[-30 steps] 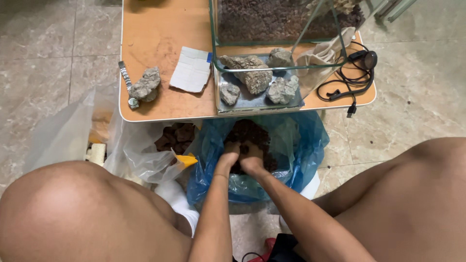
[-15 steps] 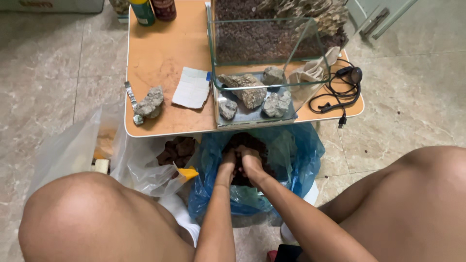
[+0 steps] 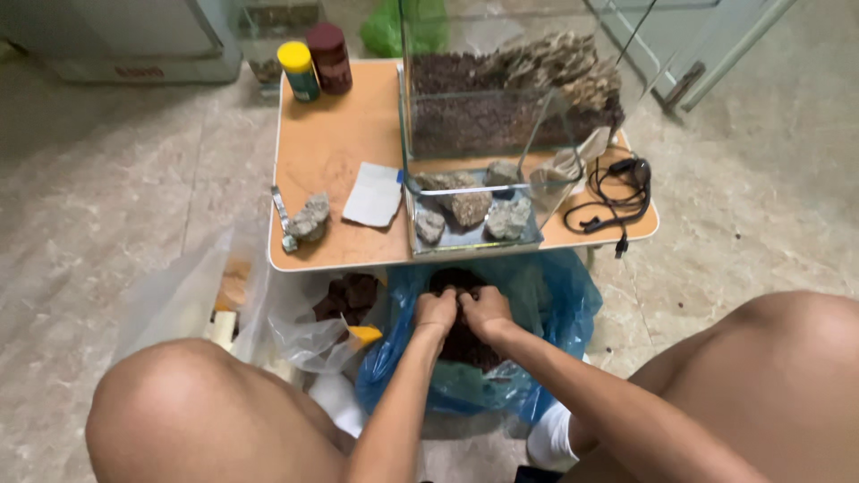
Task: The person arranges a small terrarium by placing dark soil from a bag into a glass tank and positioning various stones and wood pieces within it by hand.
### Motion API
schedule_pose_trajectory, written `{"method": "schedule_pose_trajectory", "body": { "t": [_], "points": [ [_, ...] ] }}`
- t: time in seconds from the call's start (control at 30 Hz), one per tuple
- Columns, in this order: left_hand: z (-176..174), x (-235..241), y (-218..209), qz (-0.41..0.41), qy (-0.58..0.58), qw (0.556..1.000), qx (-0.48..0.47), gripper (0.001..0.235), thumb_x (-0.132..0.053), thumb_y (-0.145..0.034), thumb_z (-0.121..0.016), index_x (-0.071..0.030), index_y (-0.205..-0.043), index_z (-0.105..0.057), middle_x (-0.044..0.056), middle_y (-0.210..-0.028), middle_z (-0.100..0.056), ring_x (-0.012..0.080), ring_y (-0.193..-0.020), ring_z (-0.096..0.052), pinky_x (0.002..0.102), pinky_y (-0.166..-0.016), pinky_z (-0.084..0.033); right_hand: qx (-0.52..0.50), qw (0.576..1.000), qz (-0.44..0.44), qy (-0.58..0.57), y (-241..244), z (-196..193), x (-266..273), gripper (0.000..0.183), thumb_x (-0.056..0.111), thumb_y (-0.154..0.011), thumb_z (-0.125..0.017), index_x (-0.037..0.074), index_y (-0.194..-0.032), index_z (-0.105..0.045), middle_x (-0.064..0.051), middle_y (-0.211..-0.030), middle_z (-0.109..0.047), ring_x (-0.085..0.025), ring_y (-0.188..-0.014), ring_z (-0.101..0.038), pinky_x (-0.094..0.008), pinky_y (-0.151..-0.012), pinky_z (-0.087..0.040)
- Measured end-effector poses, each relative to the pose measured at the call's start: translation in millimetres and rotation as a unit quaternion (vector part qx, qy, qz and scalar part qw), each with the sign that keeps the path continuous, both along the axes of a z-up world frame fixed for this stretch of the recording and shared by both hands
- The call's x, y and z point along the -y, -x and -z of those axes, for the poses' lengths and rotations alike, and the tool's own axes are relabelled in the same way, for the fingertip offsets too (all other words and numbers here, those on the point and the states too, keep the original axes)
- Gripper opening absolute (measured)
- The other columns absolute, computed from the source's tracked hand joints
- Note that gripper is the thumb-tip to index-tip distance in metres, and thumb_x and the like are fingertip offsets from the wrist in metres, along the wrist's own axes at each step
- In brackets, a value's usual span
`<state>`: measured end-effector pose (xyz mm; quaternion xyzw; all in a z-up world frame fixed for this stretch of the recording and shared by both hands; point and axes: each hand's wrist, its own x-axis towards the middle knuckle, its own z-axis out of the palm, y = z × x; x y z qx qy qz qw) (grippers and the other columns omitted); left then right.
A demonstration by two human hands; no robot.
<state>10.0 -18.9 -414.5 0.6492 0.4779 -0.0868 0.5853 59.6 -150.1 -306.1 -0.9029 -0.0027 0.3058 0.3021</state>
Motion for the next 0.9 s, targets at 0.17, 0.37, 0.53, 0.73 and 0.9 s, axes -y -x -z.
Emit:
{"method": "schedule_pose_trajectory", "body": {
  "t": [0.17, 0.37, 0.53, 0.73, 0.9],
  "points": [
    [-174.6, 22.3, 31.7, -0.018, -0.007, 1.000, 0.020, 0.052, -0.050, -0.110, -0.072, -0.006, -0.113, -0.099, 0.016, -0.111, -0.096, 0.0366, -0.125, -0.091, 0.050, -0.102, -0.074, 0.000, 0.996, 0.064, -0.057, 16.5, -66.3, 0.8, 0.046, 0.056, -0.111, -0.074, 0.018, -0.112, -0.099, -0.008, -0.086, -0.093, -0.030, -0.090, -0.093, -0.049, -0.087, -0.074],
    [-332.2, 49.5, 55.7, 0.024, -0.060, 0.998, 0.020, 0.054, -0.053, -0.108, -0.064, -0.012, -0.114, -0.100, 0.014, -0.124, -0.097, 0.0394, -0.139, -0.085, 0.053, -0.118, -0.067, 0.060, 0.984, 0.087, -0.145, 23.4, -128.2, 22.4, 0.048, 0.048, -0.117, -0.072, 0.010, -0.105, -0.097, -0.020, -0.086, -0.087, -0.037, -0.081, -0.085, -0.053, -0.067, -0.065],
    [-403.7, 40.0, 31.4, 0.016, -0.074, 0.994, 0.083, 0.056, -0.052, -0.107, -0.064, -0.009, -0.119, -0.098, 0.016, -0.130, -0.096, 0.0409, -0.143, -0.083, 0.057, -0.119, -0.065, 0.019, 0.944, 0.139, -0.297, 29.2, -267.1, 7.7, 0.044, 0.039, -0.119, -0.070, 0.010, -0.087, -0.079, -0.003, -0.058, -0.056, -0.017, -0.041, -0.053, -0.031, -0.037, -0.045],
    [-486.6, -1.2, -22.6, -0.015, -0.127, 0.974, 0.188, 0.050, -0.056, -0.102, -0.068, -0.016, -0.102, -0.098, 0.011, -0.105, -0.096, 0.0382, -0.128, -0.090, 0.052, -0.107, -0.068, 0.042, 0.910, 0.093, -0.402, -37.5, -352.4, -30.3, 0.049, 0.041, -0.126, -0.071, 0.014, -0.086, -0.064, 0.003, -0.057, -0.040, -0.008, -0.039, -0.038, -0.025, -0.034, -0.028],
    [-461.5, -58.0, -95.4, 0.006, -0.164, 0.966, 0.197, 0.046, -0.062, -0.097, -0.068, -0.027, -0.084, -0.094, -0.003, -0.079, -0.091, 0.0283, -0.109, -0.095, 0.045, -0.097, -0.072, 0.014, 0.903, 0.049, -0.426, -87.4, -375.2, -69.8, 0.047, 0.037, -0.125, -0.077, 0.012, -0.086, -0.069, 0.002, -0.061, -0.050, -0.006, -0.042, -0.041, -0.025, -0.037, -0.027]
  ]
}}
